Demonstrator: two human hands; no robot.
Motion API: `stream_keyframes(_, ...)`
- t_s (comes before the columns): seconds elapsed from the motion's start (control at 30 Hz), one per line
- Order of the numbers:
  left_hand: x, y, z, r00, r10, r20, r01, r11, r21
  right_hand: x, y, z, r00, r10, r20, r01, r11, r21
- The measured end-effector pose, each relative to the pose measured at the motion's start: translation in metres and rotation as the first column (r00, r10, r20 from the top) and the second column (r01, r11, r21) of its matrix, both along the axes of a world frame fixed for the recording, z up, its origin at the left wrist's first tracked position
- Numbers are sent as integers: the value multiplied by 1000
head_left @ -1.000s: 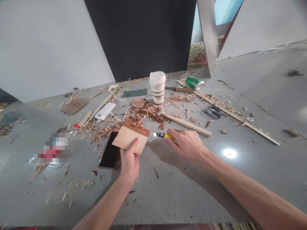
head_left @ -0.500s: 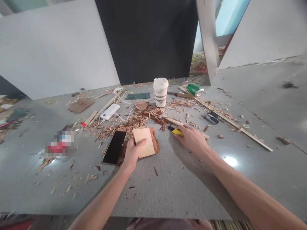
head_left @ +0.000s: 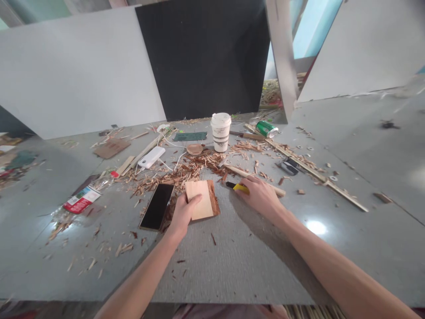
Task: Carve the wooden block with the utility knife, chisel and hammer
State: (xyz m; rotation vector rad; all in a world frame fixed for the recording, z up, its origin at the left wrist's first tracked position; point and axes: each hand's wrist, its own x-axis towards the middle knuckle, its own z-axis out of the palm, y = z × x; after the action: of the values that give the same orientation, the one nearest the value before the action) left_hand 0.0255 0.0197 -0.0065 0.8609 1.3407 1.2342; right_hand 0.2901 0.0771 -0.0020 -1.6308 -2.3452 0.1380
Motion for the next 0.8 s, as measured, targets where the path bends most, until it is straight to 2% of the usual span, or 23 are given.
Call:
stream_keyframes(0.3, 0, -2, 3, 998, -22, 64, 26, 998, -49, 0, 3, -3, 1000, -11, -6, 11, 1000, 4)
stream_keyframes(0.53, 0, -3, 2, 997, -40, 72, 46, 996, -76, 5, 5, -8, 998, 47, -49, -44, 998, 54)
stream_keyframes(0.8, 2, -4, 2, 997, -43, 71, 48, 997, -64, 6, 1, -5, 998, 26, -57, -24, 999, 37)
